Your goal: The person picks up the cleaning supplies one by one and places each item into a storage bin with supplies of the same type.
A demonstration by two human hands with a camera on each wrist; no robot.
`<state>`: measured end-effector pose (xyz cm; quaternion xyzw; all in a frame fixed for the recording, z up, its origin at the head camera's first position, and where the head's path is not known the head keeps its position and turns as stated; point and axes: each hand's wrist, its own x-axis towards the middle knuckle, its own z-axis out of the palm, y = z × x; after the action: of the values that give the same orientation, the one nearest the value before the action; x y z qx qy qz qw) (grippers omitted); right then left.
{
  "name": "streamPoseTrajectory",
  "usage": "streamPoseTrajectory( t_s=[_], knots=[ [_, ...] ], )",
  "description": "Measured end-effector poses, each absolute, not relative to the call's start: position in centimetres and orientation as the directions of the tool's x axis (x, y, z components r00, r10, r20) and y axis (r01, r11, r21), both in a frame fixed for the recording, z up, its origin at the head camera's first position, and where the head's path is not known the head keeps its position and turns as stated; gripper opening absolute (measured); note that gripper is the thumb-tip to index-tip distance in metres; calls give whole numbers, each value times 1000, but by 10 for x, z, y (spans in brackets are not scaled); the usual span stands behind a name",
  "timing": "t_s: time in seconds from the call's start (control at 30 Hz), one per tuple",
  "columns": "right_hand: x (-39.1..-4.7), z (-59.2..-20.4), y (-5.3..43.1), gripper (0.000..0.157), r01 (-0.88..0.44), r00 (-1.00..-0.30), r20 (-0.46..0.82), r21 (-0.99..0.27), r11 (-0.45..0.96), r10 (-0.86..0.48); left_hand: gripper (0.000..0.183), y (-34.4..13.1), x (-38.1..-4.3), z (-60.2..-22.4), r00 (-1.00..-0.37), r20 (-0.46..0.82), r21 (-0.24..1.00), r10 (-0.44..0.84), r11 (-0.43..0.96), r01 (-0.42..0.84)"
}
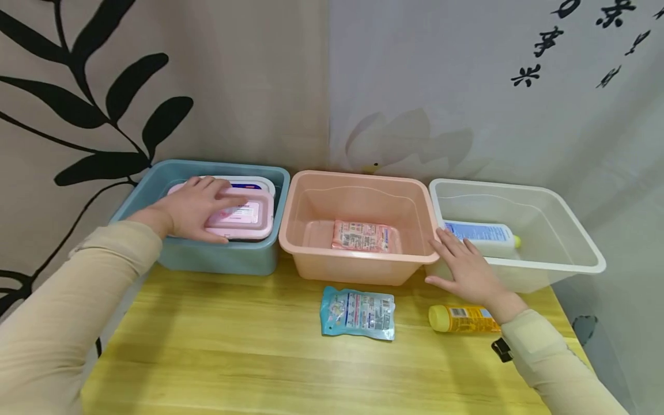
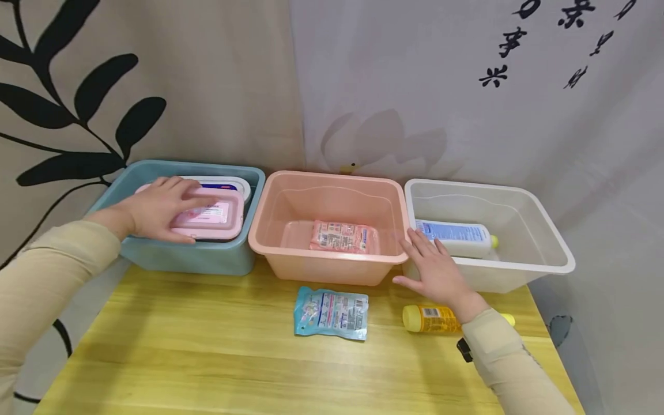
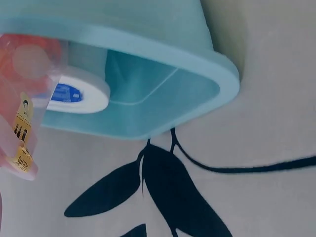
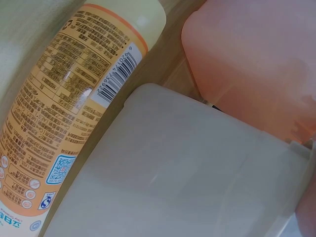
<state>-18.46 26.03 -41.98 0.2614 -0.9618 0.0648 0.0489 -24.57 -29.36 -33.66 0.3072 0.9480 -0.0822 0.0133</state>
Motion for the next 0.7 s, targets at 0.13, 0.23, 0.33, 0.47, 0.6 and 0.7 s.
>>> streamPoseTrajectory(
  t_s=[0.13,0.23,0.33,0.47,0.6,0.7],
  knots=[
    [-186,-420,260,83,-509,-859,123,-99,855,-497,89,-295,-247,-344,-830,-88,-133,551,819,558],
    [-186,-420,260,84,-510,-858,124,-96,855,-498,89,-295,-249,-348,-833,-94,-128,545,823,553],
    [-186,-420,261,84,-507,-861,117,-96,857,-496,89,-294,-252,-353,-833,-94,-121,545,824,553],
    [-186,-420,261,85,-506,-861,114,-89,858,-496,89,-296,-254,-358,-833,-89,-100,546,827,553],
    [-186,-421,261,85,-512,-856,132,-75,856,-500,88,-299,-255,-362,-832,-88,-78,548,829,554],
    [-185,-421,261,84,-515,-853,142,-74,854,-503,88,-302,-255,-364,-831,-96,-58,548,830,554]
  ],
)
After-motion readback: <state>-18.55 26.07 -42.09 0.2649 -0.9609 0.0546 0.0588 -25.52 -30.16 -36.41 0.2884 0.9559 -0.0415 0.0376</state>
